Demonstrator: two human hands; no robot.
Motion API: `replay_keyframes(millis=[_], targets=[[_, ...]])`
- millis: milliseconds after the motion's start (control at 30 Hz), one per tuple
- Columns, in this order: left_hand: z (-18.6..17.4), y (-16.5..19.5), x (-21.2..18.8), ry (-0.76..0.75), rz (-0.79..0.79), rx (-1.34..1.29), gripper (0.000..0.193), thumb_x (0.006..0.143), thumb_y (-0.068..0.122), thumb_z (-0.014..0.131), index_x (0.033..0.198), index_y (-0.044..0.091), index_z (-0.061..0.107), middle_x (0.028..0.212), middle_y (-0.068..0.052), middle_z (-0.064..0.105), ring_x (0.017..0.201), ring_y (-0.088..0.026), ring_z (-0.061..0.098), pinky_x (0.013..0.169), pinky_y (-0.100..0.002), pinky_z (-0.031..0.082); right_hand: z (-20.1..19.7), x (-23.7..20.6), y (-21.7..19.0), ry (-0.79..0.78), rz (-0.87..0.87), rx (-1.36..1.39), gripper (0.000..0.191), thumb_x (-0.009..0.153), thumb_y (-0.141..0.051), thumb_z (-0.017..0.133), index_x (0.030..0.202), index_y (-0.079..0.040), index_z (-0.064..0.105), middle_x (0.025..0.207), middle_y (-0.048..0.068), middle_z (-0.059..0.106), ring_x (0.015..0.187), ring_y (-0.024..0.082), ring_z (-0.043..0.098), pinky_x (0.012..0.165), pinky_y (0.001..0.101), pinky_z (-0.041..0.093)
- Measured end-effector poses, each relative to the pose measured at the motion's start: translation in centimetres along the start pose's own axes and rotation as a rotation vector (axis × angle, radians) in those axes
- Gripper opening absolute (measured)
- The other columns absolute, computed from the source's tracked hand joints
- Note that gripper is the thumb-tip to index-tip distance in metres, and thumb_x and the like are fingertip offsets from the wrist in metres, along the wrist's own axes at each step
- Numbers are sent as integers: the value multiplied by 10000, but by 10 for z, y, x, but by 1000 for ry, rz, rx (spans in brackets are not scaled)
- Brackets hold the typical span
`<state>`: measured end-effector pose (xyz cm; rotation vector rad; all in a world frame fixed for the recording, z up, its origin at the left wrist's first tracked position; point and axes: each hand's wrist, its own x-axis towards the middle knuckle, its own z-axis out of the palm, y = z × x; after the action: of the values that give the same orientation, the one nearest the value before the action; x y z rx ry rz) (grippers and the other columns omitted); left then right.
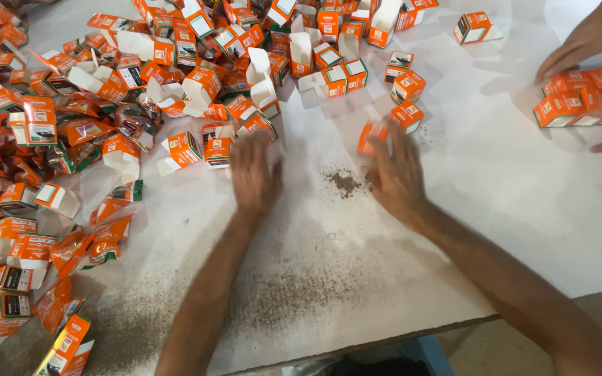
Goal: The person picks up small orange product cartons and white paper sleeves from a large pile on the table, opens a sleeve, inserts a packet into a carton, folds the carton closed, and places the finished box back onto the table, repeating this cycle continuously with both hands.
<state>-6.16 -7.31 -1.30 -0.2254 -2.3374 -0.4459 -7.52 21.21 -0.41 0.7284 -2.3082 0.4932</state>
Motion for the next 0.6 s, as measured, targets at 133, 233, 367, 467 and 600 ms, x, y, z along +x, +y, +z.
replay_keyframes(millis=[133, 233, 367, 467, 600], targets=[[19, -27, 38, 34, -22, 248, 605, 788, 256, 799, 1273, -9, 553, 1245, -227, 592, 1142, -405, 540, 962, -584, 368, -3, -1, -8, -14, -68, 277, 697, 895, -322, 766, 1426, -26, 425, 1489, 277, 446, 1355, 472, 475, 1093, 557, 436], [21, -5, 30, -121, 132, 23, 342, 869, 70, 687, 1199, 121, 613, 1297, -79, 641, 1248, -291, 611, 1054, -529, 413, 2, -4, -22, -168, 71, 561, 723, 922, -330, 746, 1455, -2, 384, 1466, 265, 476, 1304, 437, 534, 1047, 498, 480], [26, 33, 2, -270, 533, -335, 436, 845, -16, 610, 1278, 25, 579, 1366, -181, 600, 1347, -353, 563, 1157, -502, 435, 14, -6, -27, -494, 393, 684, 647, 940, -330, 706, 1441, -38, 420, 1277, 175, 608, 1098, 268, 678, 921, 399, 557], [43, 11, 28, -187, 435, -477, 509, 859, -121, 508, 1353, -2, 546, 1420, -219, 585, 1361, -377, 556, 1149, -395, 469, 18, -7, -18, -472, 398, 825, 591, 941, -247, 700, 1445, -55, 457, 1176, 131, 634, 1044, 197, 673, 905, 345, 567], [55, -86, 133, 163, 50, -210, 372, 862, -83, 550, 1171, 113, 620, 977, -140, 671, 901, -370, 667, 753, -495, 522, 15, -10, -15, -256, 349, 1015, 679, 894, -126, 676, 1488, -39, 360, 1260, 106, 555, 1138, 163, 565, 904, 335, 530]])
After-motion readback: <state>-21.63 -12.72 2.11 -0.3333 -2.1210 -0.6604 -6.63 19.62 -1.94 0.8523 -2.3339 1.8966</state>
